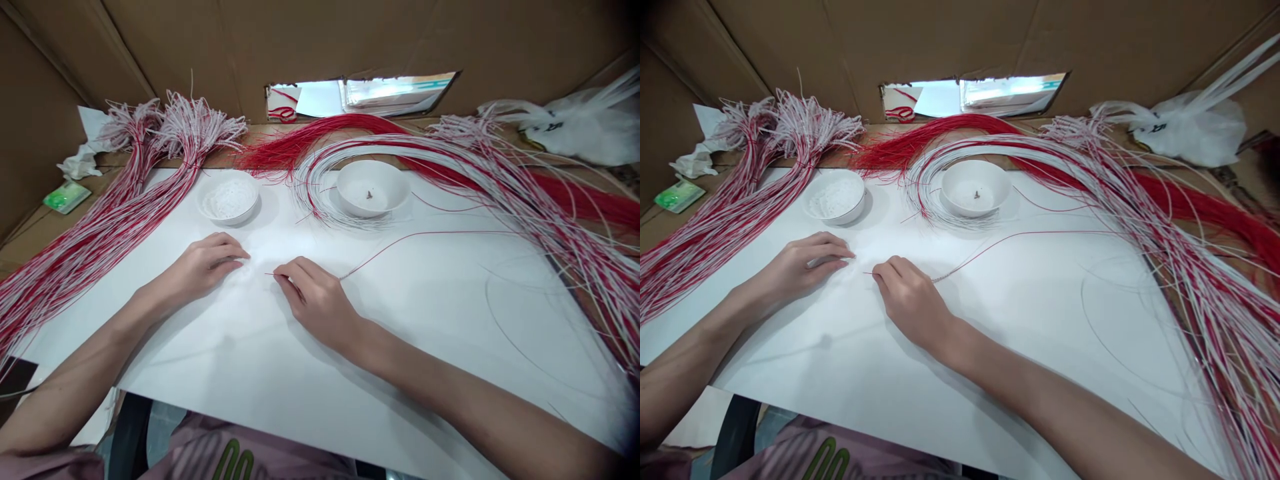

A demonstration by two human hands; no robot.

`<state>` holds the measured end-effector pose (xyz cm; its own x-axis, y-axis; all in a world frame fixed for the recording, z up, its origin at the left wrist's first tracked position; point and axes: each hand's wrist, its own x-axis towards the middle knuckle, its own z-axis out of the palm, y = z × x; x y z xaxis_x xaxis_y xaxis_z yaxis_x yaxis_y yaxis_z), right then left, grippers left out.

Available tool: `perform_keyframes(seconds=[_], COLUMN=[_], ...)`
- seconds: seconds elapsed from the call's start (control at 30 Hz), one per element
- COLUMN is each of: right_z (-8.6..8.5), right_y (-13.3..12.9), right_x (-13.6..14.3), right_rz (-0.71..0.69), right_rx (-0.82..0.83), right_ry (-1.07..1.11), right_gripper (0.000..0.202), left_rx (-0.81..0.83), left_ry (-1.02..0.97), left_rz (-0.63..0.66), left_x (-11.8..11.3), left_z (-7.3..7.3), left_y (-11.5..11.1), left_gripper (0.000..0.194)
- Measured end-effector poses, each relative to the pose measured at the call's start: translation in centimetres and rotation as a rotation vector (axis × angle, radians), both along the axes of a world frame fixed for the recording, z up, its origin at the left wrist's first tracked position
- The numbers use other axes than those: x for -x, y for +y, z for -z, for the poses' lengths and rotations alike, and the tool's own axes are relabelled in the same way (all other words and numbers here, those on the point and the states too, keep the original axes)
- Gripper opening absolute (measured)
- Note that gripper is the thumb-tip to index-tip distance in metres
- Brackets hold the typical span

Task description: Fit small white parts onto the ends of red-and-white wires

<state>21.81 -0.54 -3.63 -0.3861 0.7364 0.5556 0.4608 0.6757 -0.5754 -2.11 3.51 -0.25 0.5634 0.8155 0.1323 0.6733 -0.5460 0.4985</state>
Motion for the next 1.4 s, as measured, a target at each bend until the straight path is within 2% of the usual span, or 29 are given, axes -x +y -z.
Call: perform_keyframes(seconds=[0.17, 0.4, 0.5, 0.6, 0.73, 0.9, 1.1, 1.4], right_z=[0.1, 0.0, -0.2, -0.3, -0.3, -0.3, -0.3, -0.3], right_y=[0.0, -0.1, -0.1, -0.1, -0.2, -0.3, -0.3, -0.3], right_x=[0.0, 0.0, 0.0, 0.0, 0.0, -0.1, -0.1, -0.1], right_rz=[0.033, 0.065, 0.060, 0.059, 0.055, 0.037, 0.032, 0.026], right_rx=[0.034, 0.004, -0.044, -0.093, -0.135, -0.159, -0.168, -0.191], right_ry=[0.000, 0.018, 0.067, 0.117, 0.136, 0.146, 0.137, 0.111], right_gripper=[0.017, 0.015, 0.012, 0.010, 0.008, 0.009, 0.009, 0.008], left_rx=[-0.009, 0.015, 0.115, 0.274, 0.436, 0.564, 0.590, 0.541], left_ry=[-0.056, -0.115, -0.185, -0.340, -0.481, -0.595, -0.633, -0.617], left_rz=[-0.003, -0.021, -0.128, -0.215, -0.256, -0.288, -0.270, -0.277], left_x=[-0.2, -0.6, -1.2, -2.2, -3.3, -3.7, -3.7, -3.9], left_z=[0.6, 0.3, -0.3, -1.2, -1.8, -1.6, -1.4, -1.7], left_y=[-0.1, -0.3, -0.9, -1.8, -2.6, -2.8, -2.9, -3.0], left_gripper=[0.020, 0.016, 0.013, 0.011, 0.008, 0.008, 0.006, 0.005])
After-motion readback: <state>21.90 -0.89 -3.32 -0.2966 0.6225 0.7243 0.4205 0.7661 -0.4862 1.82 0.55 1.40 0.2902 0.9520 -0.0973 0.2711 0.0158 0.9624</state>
